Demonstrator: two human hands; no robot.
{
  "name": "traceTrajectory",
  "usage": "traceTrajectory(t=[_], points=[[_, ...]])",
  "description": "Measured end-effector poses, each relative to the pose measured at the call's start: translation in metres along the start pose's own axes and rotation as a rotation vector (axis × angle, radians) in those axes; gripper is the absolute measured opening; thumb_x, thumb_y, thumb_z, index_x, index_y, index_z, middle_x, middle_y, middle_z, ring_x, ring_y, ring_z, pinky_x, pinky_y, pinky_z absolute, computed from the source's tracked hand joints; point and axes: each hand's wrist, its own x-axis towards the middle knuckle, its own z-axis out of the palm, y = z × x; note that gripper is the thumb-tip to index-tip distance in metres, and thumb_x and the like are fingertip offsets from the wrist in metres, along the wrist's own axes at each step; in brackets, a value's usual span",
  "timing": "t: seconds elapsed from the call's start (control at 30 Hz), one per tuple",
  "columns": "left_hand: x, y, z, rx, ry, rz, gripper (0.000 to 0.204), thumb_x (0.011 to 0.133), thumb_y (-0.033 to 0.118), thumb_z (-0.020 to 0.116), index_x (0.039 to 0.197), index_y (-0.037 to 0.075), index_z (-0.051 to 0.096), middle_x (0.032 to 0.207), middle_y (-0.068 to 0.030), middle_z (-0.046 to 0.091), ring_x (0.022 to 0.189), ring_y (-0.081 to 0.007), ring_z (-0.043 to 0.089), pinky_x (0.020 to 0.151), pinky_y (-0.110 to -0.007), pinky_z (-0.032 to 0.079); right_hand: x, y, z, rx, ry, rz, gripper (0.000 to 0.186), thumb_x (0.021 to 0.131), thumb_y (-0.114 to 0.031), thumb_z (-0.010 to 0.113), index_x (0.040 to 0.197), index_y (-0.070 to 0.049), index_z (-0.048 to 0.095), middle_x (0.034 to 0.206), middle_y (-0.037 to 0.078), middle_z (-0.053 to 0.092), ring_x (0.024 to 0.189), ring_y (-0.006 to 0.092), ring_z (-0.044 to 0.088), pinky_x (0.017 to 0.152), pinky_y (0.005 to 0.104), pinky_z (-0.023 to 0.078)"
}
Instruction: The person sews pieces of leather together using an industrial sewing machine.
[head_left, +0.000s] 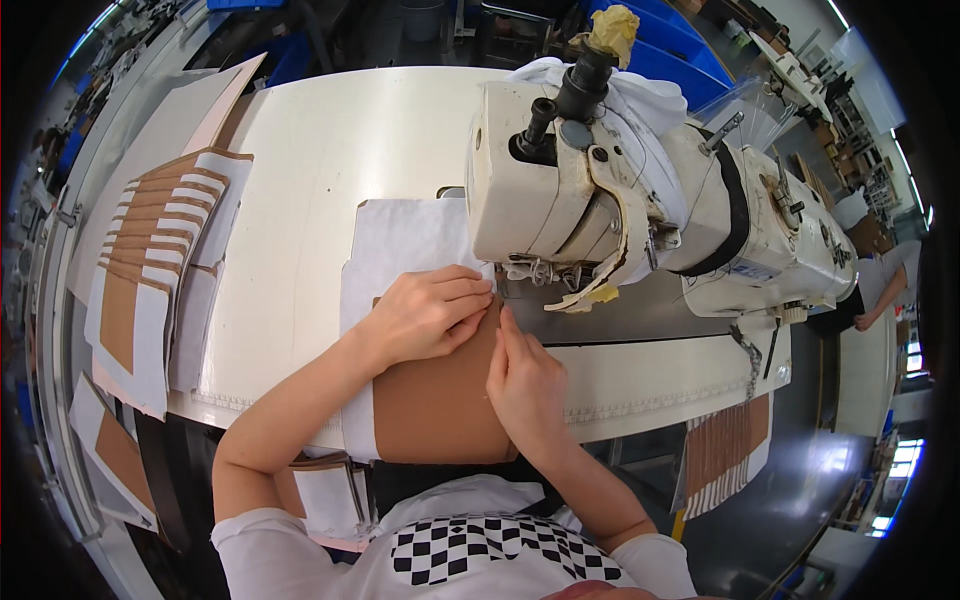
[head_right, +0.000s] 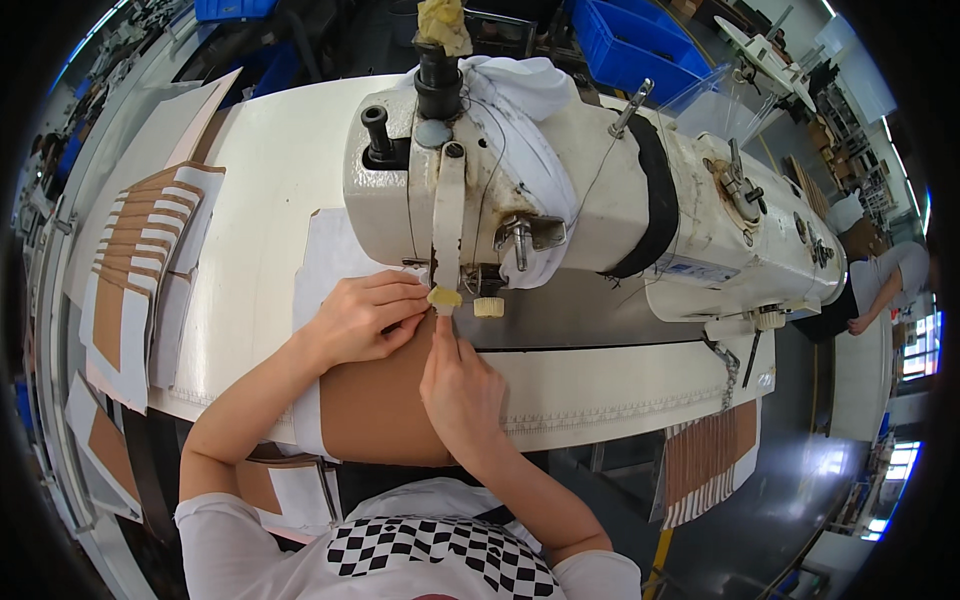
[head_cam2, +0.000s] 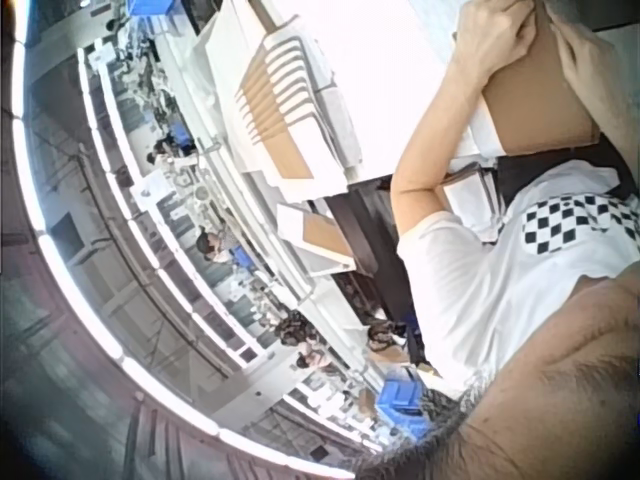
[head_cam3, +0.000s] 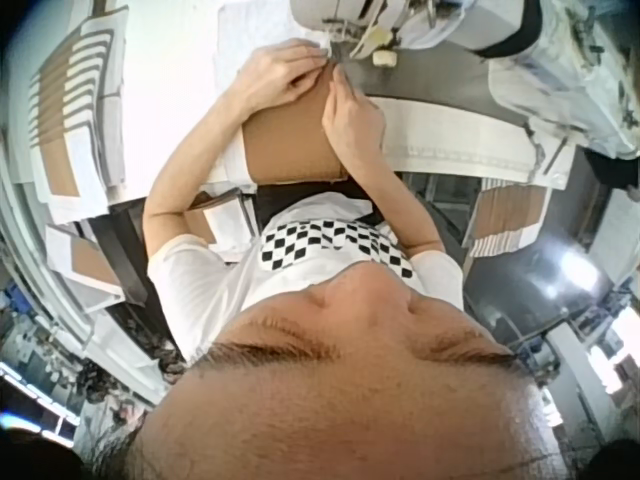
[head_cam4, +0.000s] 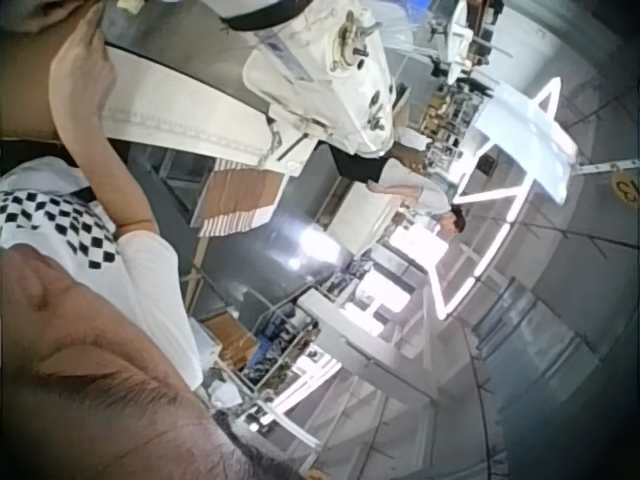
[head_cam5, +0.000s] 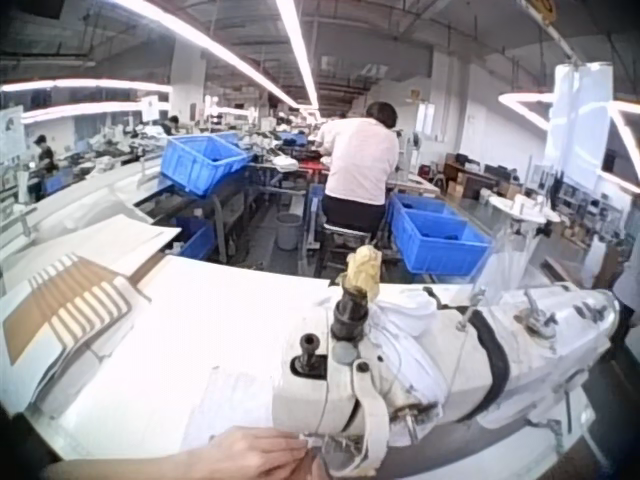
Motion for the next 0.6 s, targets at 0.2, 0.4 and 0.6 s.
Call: traceTrajectory(t=[0.2, 0.4, 0.6], points=[[0.0029, -0.0042, -0.0009, 0.034, 0.009, 0.009, 0.017, 0.071, 0.003, 0.071, 0.088, 0.003, 0.072, 0.092, -0.0066, 0.071, 0.092, -0.0225, 0.068, 0.075, -0.032, 0.057, 0.0086, -0.004, -0.0011, -0.019, -0.014, 0.04, 0.028, 0.089, -0.008, 0.059, 0.115, 0.002, 0.064, 0.073, 0.014, 0.065, 0.061, 0.0287, 0.065, 0.054, 0.0371, 0.052], [-0.002, -0.0009, -0.0021, 0.02, -0.005, -0.011, 0.016, 0.071, 0.003, 0.071, 0.087, 0.004, 0.071, 0.092, -0.0068, 0.07, 0.092, -0.0227, 0.068, 0.075, -0.032, 0.057, 0.0015, -0.0033, -0.0018, -0.005, -0.021, 0.036, 0.029, 0.088, -0.007, 0.059, 0.115, 0.003, 0.064, 0.074, 0.014, 0.065, 0.061, 0.0285, 0.065, 0.054, 0.0371, 0.052], [-0.0014, -0.0075, -0.0019, 0.023, -0.008, -0.024, 0.015, 0.071, 0.004, 0.071, 0.086, 0.004, 0.071, 0.094, -0.0074, 0.07, 0.092, -0.0231, 0.068, 0.074, -0.033, 0.057, 0.0075, -0.0064, 0.0007, -0.026, -0.023, 0.053, 0.028, 0.087, -0.006, 0.059, 0.114, 0.002, 0.064, 0.075, 0.015, 0.067, 0.061, 0.0285, 0.066, 0.055, 0.0366, 0.053]])
